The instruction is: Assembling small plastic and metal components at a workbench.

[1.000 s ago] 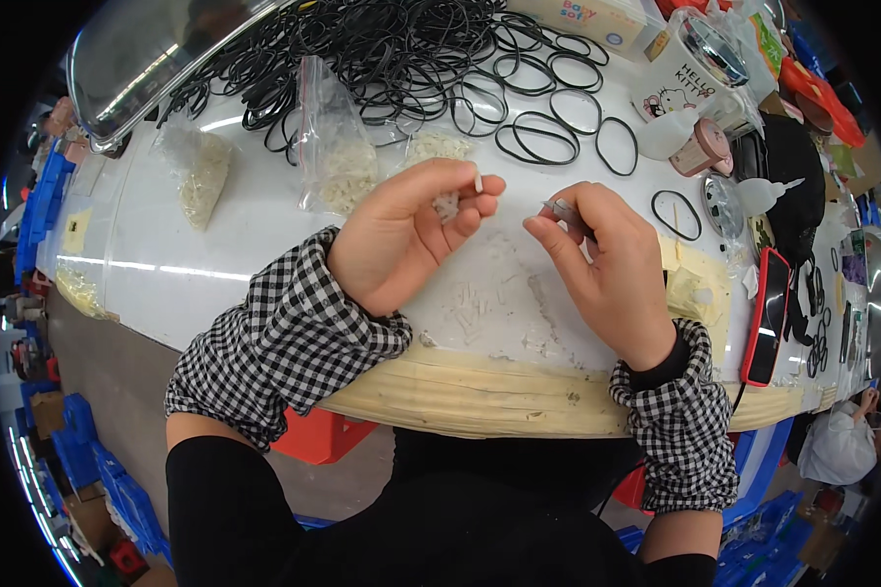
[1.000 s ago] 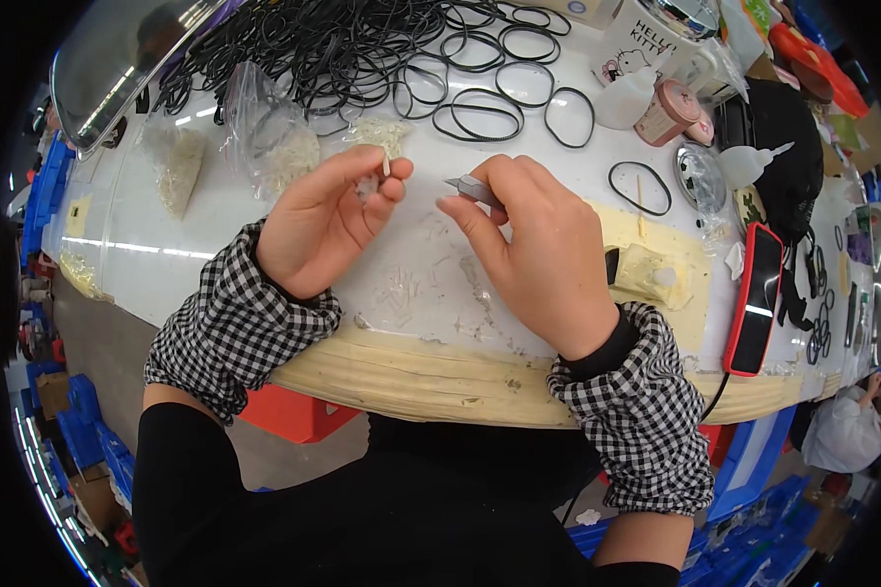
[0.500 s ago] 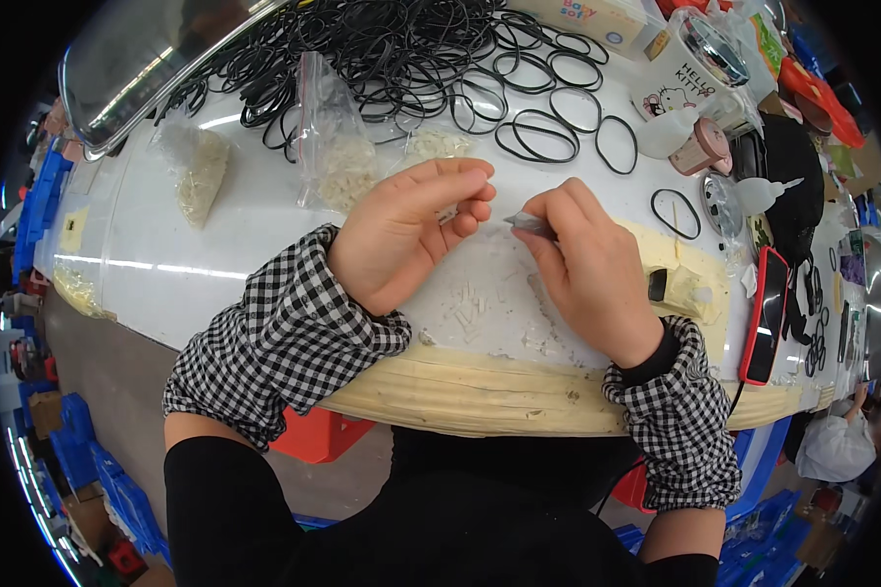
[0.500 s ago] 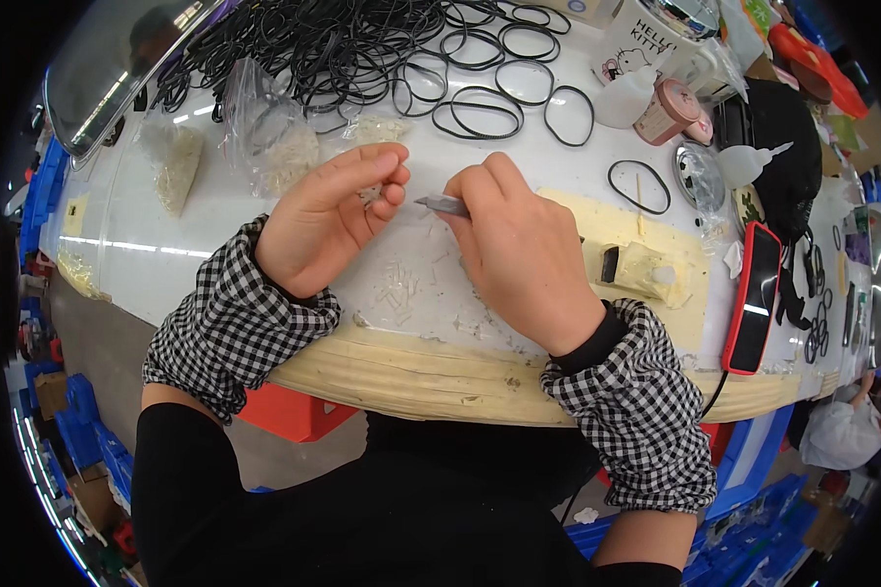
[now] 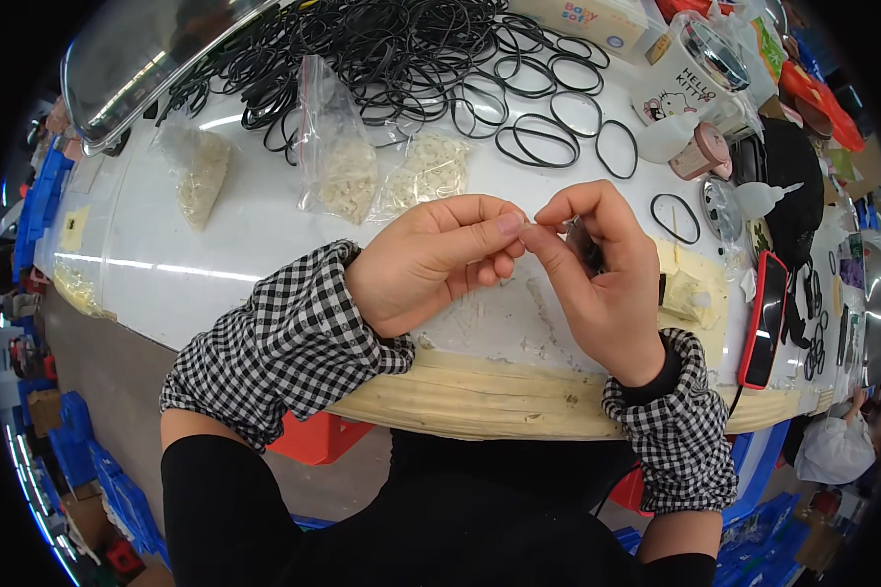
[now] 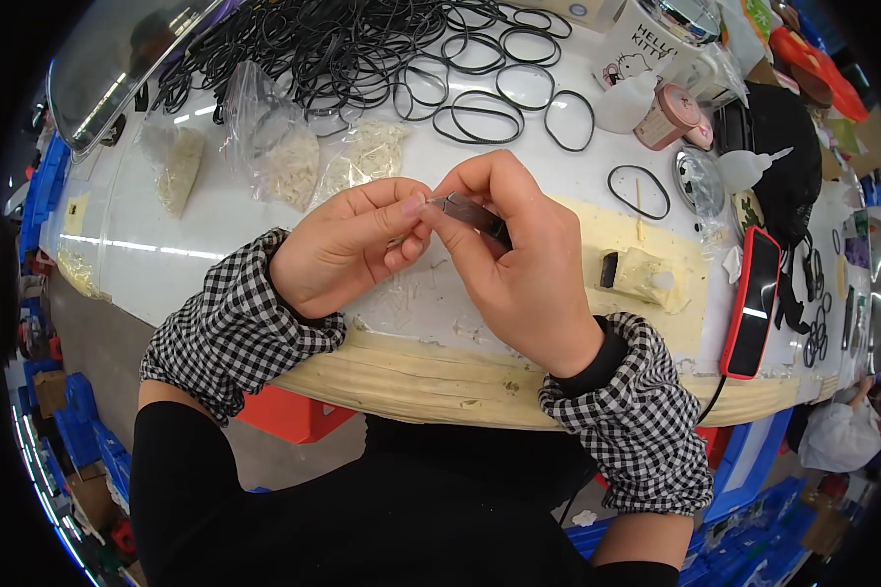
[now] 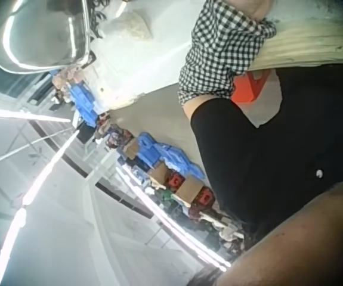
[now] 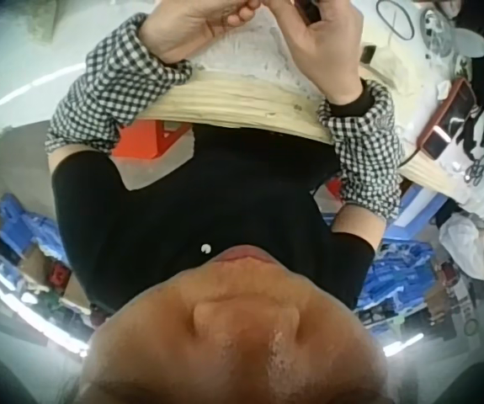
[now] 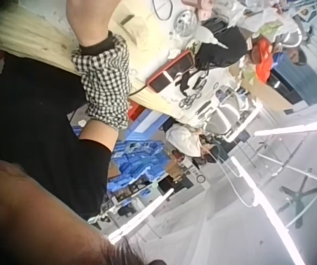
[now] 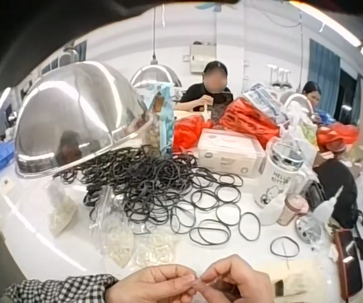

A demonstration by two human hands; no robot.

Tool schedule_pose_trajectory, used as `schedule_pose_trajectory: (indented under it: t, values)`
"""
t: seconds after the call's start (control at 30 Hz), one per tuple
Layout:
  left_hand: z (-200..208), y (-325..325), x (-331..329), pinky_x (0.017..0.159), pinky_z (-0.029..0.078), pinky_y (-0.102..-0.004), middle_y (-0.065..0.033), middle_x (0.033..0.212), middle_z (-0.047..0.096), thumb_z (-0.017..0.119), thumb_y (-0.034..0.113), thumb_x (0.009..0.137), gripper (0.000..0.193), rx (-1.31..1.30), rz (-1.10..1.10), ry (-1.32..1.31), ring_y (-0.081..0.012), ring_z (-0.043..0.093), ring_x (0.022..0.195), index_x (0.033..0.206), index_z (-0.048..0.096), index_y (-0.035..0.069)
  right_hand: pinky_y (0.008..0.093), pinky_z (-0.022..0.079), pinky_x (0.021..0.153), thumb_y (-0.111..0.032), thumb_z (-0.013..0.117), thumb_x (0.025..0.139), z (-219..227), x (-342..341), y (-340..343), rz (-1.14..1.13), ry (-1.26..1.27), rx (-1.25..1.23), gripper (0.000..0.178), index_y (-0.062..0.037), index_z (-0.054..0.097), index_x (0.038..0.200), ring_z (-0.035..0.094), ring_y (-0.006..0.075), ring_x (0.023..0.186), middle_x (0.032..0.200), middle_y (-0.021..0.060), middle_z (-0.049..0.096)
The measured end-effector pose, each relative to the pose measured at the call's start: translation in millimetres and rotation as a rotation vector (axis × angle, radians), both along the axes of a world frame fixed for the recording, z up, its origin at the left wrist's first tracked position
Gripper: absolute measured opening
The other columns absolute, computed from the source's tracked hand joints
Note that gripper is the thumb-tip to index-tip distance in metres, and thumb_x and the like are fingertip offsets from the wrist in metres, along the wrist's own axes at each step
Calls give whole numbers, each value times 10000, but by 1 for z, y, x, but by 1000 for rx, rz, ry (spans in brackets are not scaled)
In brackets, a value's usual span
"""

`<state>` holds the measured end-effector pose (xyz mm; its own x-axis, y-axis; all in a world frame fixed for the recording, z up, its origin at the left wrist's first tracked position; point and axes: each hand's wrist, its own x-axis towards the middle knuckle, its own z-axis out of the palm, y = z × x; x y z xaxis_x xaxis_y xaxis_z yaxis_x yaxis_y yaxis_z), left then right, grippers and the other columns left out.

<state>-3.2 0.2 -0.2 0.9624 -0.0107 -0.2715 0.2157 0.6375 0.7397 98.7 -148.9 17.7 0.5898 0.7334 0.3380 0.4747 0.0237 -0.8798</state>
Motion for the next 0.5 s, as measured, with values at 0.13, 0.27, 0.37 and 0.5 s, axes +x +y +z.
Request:
schedule_pose_trajectory:
  t: [0.13, 0.27, 0.37, 0.5]
  values:
    - [4, 0, -1, 625, 386, -163, 25, 836, 523, 456, 245, 984, 231, 7, -19, -3, -40, 453, 711, 991, 543, 31, 243, 389, 485, -151, 700, 811, 8, 3, -3, 52, -126, -94, 196, -32, 550, 850, 523, 116, 556, 673, 35, 562]
    - [0, 7, 0, 622, 405, -164, 24, 811, 556, 493, 214, 970, 201, -99, -53, -76, -41, 496, 711, 968, 578, 32, 295, 397, 458, -289, 696, 814, 3, 12, -7, 42, -462, -183, 284, -44, 552, 806, 528, 196, 516, 636, 52, 539]
    - [0, 6, 1, 599, 381, -162, 27, 807, 546, 493, 211, 970, 195, -85, -81, -79, -40, 476, 700, 955, 575, 34, 316, 407, 458, -338, 678, 821, 1, 10, -8, 16, -512, -251, 319, -52, 544, 774, 541, 229, 517, 639, 67, 551]
    - [3, 5, 1, 592, 372, -154, 28, 804, 539, 497, 225, 971, 205, -54, -101, -95, -35, 464, 694, 949, 574, 36, 324, 416, 464, -350, 658, 833, 1, 9, -8, 18, -505, -272, 325, -58, 537, 759, 550, 240, 526, 643, 70, 559]
